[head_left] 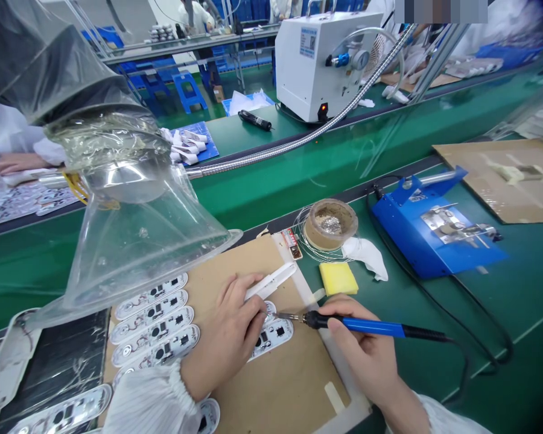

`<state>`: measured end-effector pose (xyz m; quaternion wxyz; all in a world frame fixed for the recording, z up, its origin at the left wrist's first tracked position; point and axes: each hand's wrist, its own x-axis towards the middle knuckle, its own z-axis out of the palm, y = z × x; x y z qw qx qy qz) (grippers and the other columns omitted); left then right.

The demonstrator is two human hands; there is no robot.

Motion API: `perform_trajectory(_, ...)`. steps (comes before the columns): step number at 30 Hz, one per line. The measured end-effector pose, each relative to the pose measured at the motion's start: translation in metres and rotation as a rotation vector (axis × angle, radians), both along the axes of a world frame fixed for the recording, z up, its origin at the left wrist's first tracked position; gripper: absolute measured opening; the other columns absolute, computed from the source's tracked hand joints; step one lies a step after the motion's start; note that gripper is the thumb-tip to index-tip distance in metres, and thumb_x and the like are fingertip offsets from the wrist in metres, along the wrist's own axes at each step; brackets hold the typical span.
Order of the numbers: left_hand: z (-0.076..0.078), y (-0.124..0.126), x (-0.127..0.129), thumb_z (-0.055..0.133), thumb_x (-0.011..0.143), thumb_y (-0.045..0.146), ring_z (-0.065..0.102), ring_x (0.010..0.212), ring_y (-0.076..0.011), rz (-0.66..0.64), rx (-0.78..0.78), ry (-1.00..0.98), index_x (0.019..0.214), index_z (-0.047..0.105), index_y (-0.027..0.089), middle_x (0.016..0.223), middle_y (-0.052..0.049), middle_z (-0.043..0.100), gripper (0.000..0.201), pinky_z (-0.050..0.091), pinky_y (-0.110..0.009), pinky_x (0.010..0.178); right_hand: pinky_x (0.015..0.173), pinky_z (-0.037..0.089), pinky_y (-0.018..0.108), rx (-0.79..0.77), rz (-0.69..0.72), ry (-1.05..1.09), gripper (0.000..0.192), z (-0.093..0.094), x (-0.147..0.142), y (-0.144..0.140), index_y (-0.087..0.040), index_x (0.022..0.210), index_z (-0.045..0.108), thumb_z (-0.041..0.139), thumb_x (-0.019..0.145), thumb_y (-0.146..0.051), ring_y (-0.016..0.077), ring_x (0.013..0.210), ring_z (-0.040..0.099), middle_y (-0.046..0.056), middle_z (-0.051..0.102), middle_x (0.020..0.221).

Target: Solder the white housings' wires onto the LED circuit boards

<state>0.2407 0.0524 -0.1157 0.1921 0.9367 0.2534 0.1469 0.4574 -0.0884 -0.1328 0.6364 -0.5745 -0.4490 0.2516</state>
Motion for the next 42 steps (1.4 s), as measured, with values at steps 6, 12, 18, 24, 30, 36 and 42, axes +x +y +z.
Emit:
perform_trajectory(6,-0.001,-0.001,0.000,0.048,0.103,0.010,0.054,0.137,-0.0299,0.010,0.005,-0.002,0.098,0.059,0.024,0.146,-0.012,0.054,0.019,0.042,-0.071,0.120,0.074,0.060,0.021,0.000,0.020,-0.014,0.015,0.000,0.000,0.001,-0.028,0.102,0.076,0.065,0.100,-0.017,0.0156,0.085,0.072,0.002,0.073,0.092)
perform_trajectory(12,0.001,-0.002,0.000,0.048,0.104,0.011,0.054,0.137,-0.0298,0.020,-0.016,0.005,0.097,0.059,0.024,0.146,-0.011,0.054,0.019,0.043,-0.069,0.120,0.075,0.060,0.021,0.005,0.028,-0.022,0.015,0.000,0.000,0.001,-0.028,0.102,0.076,0.066,0.100,-0.017,0.0149,0.085,0.072,0.001,0.073,0.092)
perform_trajectory(18,-0.001,-0.001,0.000,0.047,0.104,0.010,0.053,0.138,-0.0309,0.015,-0.011,0.006,0.098,0.058,0.024,0.147,-0.012,0.053,0.019,0.043,-0.071,0.118,0.078,0.060,0.021,0.024,-0.008,-0.023,0.017,0.000,0.002,-0.001,-0.028,0.101,0.076,0.064,0.100,-0.015,0.0145,0.086,0.072,0.001,0.074,0.093)
perform_trajectory(24,0.000,-0.001,0.001,0.047,0.103,0.010,0.054,0.137,-0.0307,0.010,-0.013,0.011,0.097,0.058,0.023,0.147,-0.012,0.053,0.019,0.043,-0.071,0.119,0.075,0.061,0.022,0.029,-0.019,-0.011,0.017,0.003,0.000,0.000,-0.027,0.099,0.077,0.065,0.098,-0.015,0.0153,0.084,0.072,0.001,0.074,0.091)
perform_trajectory(30,0.003,-0.002,0.002,0.048,0.103,0.010,0.056,0.135,-0.0299,0.025,-0.042,0.019,0.096,0.058,0.024,0.146,-0.011,0.055,0.018,0.042,-0.069,0.120,0.071,0.061,0.025,0.038,-0.049,0.017,0.016,0.003,0.000,0.002,-0.026,0.098,0.078,0.066,0.098,-0.015,0.0175,0.082,0.072,0.003,0.074,0.090)
perform_trajectory(36,0.006,-0.002,-0.001,0.050,0.100,0.011,0.053,0.140,-0.0288,0.027,-0.112,-0.033,0.114,0.056,0.027,0.146,-0.012,0.056,0.022,0.042,-0.064,0.122,0.072,0.060,0.024,0.043,-0.077,0.026,0.017,0.002,0.000,0.001,-0.027,0.098,0.078,0.065,0.098,-0.016,0.0169,0.082,0.072,0.003,0.075,0.090)
perform_trajectory(42,0.008,0.001,-0.001,0.042,0.108,0.016,0.055,0.139,-0.0248,0.026,-0.194,-0.041,0.104,0.054,0.026,0.144,-0.010,0.059,0.017,0.043,-0.058,0.122,0.072,0.061,0.024,0.020,-0.069,0.031,0.016,0.001,0.000,-0.001,-0.027,0.099,0.078,0.066,0.098,-0.016,0.0171,0.083,0.072,0.003,0.075,0.091)
